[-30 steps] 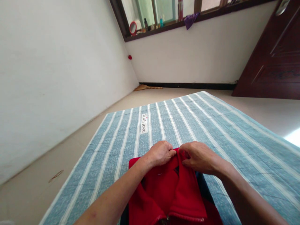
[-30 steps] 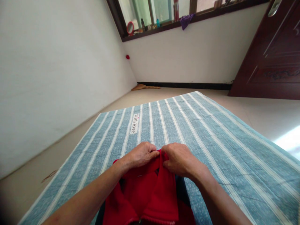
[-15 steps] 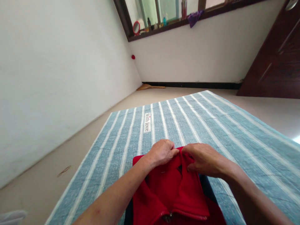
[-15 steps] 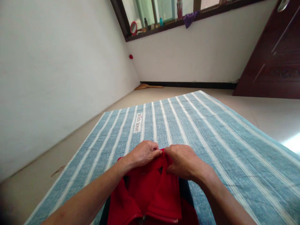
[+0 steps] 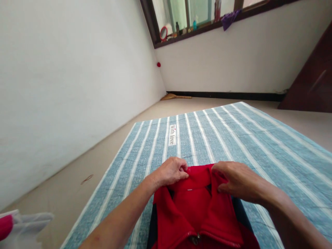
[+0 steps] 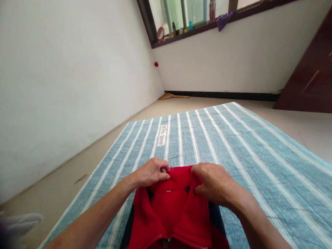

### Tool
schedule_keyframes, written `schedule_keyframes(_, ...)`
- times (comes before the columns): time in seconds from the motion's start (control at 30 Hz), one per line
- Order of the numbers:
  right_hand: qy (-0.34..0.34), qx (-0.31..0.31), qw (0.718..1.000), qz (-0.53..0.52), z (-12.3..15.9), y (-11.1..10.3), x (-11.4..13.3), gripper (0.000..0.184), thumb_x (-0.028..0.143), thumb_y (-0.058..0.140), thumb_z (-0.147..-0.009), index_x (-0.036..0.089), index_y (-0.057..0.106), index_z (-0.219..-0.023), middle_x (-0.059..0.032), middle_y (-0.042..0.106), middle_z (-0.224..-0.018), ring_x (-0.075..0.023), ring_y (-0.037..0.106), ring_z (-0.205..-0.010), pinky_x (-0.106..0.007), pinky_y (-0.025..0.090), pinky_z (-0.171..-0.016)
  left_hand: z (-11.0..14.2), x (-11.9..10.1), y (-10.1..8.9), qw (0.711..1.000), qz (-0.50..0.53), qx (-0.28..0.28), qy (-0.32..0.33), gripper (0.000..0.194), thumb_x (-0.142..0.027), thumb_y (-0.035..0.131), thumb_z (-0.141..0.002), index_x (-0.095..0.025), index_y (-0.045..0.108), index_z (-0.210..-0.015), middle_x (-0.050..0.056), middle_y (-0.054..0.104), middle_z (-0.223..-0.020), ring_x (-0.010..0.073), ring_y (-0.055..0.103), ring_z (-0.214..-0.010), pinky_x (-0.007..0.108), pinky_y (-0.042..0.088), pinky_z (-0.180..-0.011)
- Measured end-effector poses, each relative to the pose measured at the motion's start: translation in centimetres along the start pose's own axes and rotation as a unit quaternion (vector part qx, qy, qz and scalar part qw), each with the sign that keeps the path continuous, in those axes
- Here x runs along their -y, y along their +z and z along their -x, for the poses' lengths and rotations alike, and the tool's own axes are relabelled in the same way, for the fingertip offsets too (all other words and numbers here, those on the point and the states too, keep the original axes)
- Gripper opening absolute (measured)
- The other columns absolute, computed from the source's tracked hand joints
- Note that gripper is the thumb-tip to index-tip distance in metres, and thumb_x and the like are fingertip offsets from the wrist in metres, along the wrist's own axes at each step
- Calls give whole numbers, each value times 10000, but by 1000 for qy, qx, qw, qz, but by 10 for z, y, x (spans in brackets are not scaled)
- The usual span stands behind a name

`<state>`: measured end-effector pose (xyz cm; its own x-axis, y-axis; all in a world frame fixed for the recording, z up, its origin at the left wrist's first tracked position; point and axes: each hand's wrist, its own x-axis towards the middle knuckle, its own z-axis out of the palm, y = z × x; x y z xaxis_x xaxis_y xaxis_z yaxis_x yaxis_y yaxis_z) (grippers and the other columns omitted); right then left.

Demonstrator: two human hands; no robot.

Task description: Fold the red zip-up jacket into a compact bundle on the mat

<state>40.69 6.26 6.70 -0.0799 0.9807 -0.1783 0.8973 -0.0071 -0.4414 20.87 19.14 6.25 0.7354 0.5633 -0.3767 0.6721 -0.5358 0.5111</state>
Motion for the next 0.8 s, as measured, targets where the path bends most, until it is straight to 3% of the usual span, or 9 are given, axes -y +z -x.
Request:
schedule_keyframes(0.23, -20, -20, 1000, 4, 2, 4, -9, 109, 164, 568, -667, 211, 557, -764, 8, 601, -741, -137, 503, -651, -260, 256, -561, 15, -1, -1, 998, -19, -57, 38, 103, -249, 522, -744, -174, 587, -717, -32, 565, -630, 110, 523, -620, 205, 356, -584)
schedule_keyframes(0.4, -23, -35, 999, -6, 6, 4, -11, 221, 183, 577, -695, 232, 615, -908, -10, 634, -810, -175, 561, -728, -269, 323, -612, 38, 11, -7, 994, 28, -100, 19, 75, -241, 570, -701, -173, 574, -732, -30, 576, -694, 115, 543, -668, 201, 390, -612)
schedule_keyframes(0.53, -41, -36, 998, -13, 7, 4, -8, 244, 174, 584, -694, 237, 623, -927, -13, 644, -847, -187, 575, -765, -274, 342, -636, 42, 24, 1, 989, 51, -137, -5, 69, -221, 577, -677, -164, 590, -712, -35, 561, -643, 110, 523, -610, 204, 386, -582)
schedule_keyframes(0.8, -38, -24, 999, -14, 7, 5, -9, 201, 224, 578, -731, 237, 623, -926, -21, 654, -877, -198, 585, -797, -279, 357, -661, 40, 28, 20, 972, 94, -214, 25, 85, -208, 559, -697, -169, 633, -710, -32, 576, -616, 108, 521, -587, 204, 388, -580)
